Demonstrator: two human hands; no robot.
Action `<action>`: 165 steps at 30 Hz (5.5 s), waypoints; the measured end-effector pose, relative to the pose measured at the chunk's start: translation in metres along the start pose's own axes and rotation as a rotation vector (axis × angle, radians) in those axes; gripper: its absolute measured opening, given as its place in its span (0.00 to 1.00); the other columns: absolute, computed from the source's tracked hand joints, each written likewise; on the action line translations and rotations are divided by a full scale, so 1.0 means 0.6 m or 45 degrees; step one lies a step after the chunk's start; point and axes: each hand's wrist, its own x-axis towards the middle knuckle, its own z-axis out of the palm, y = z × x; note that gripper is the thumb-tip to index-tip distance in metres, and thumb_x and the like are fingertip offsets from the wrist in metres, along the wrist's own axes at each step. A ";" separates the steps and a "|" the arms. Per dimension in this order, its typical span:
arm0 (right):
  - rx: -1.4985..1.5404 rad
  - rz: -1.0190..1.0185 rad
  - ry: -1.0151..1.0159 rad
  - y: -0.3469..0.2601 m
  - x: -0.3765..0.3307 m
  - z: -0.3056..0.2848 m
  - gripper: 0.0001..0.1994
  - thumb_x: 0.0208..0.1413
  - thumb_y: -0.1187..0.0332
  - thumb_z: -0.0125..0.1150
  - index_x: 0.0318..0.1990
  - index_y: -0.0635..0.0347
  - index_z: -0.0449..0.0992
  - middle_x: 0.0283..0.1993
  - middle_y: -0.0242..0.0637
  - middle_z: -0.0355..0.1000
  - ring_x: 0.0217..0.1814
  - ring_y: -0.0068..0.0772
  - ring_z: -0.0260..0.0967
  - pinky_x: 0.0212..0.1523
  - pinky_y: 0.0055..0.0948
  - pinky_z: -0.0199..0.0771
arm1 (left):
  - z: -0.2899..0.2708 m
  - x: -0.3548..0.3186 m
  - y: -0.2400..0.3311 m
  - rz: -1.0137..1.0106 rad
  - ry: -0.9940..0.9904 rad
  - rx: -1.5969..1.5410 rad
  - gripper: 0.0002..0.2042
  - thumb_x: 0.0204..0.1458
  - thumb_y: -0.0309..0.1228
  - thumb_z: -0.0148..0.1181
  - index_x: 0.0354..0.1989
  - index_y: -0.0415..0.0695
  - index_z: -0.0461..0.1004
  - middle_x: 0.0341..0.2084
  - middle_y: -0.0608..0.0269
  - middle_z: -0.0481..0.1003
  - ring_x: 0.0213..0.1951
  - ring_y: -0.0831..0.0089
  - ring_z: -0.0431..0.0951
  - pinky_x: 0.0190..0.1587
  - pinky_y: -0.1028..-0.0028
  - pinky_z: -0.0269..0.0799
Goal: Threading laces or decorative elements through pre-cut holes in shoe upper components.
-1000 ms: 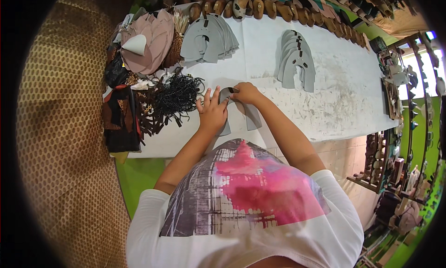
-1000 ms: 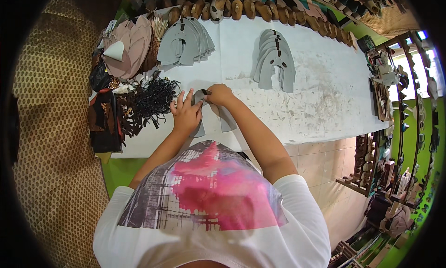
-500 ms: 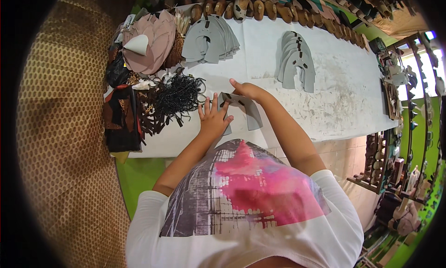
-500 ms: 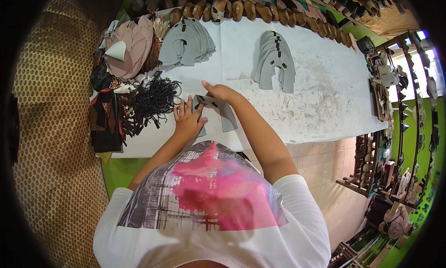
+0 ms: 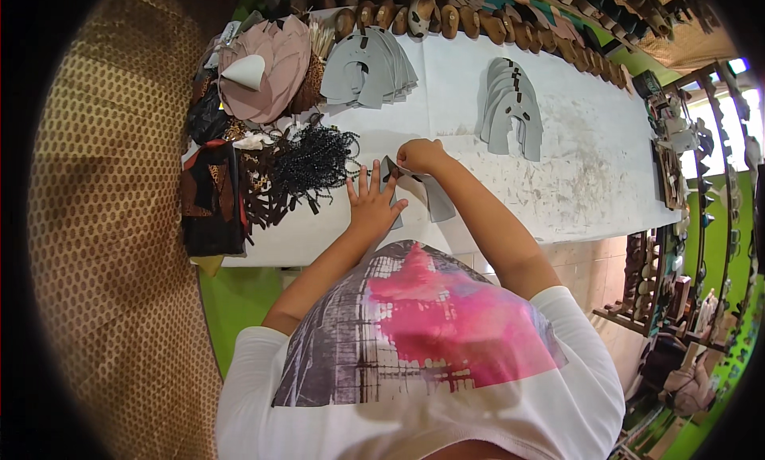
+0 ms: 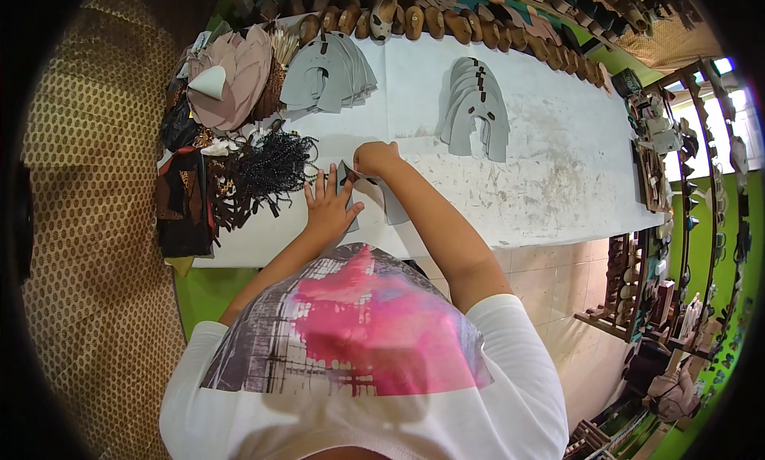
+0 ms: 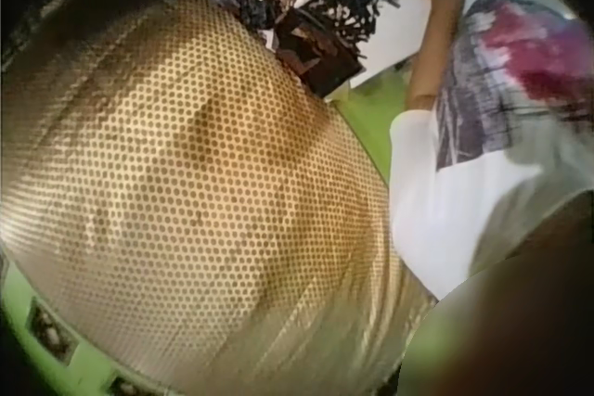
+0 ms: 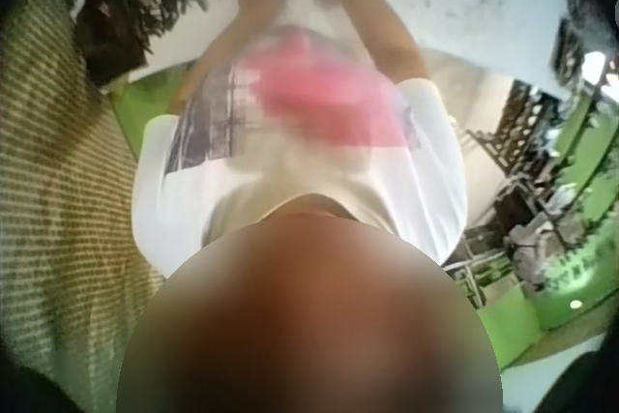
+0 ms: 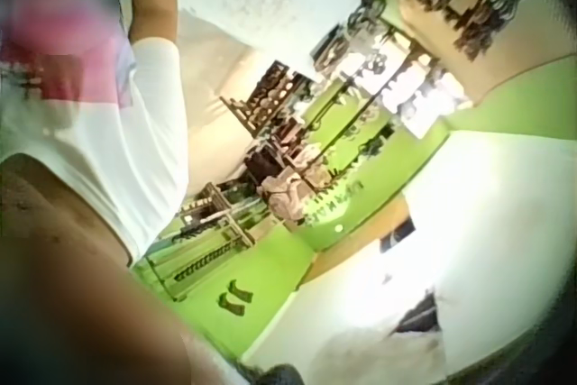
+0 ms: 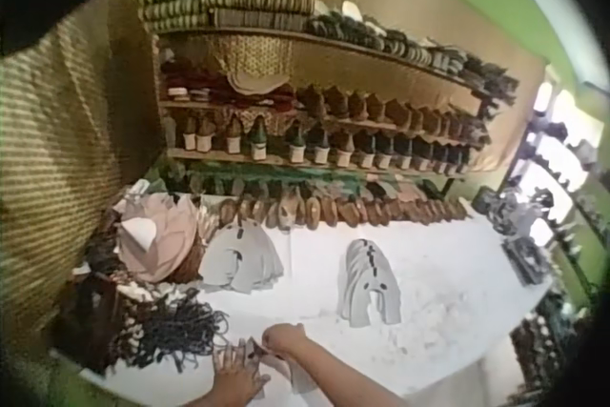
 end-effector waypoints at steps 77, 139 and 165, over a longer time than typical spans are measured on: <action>0.171 -0.171 1.154 0.044 -0.136 0.130 0.14 0.48 0.61 0.59 0.44 0.49 0.76 0.40 0.31 0.68 0.47 0.34 0.62 0.47 0.36 0.57 | 0.005 -0.007 0.001 0.045 0.203 -0.005 0.30 0.51 0.50 0.49 0.63 0.55 0.55 0.64 0.52 0.47 0.65 0.53 0.42 0.61 0.44 0.29; 1.622 0.327 0.852 0.402 -0.214 -0.049 0.18 0.51 0.65 0.59 0.50 0.59 0.72 0.27 0.29 0.70 0.24 0.18 0.62 0.23 0.20 0.59 | -0.033 0.311 0.269 0.096 0.116 -0.630 0.09 0.45 0.39 0.55 0.25 0.50 0.78 0.51 0.66 0.68 0.61 0.53 0.52 0.58 0.42 0.41; -0.013 0.152 0.984 0.205 -0.045 -0.025 0.25 0.52 0.58 0.53 0.59 0.49 0.62 0.65 0.39 0.54 0.68 0.47 0.45 0.62 0.60 0.41 | -0.068 0.266 -0.018 -0.126 0.569 0.126 0.20 0.45 0.41 0.59 0.49 0.53 0.71 0.58 0.56 0.57 0.60 0.55 0.54 0.59 0.44 0.43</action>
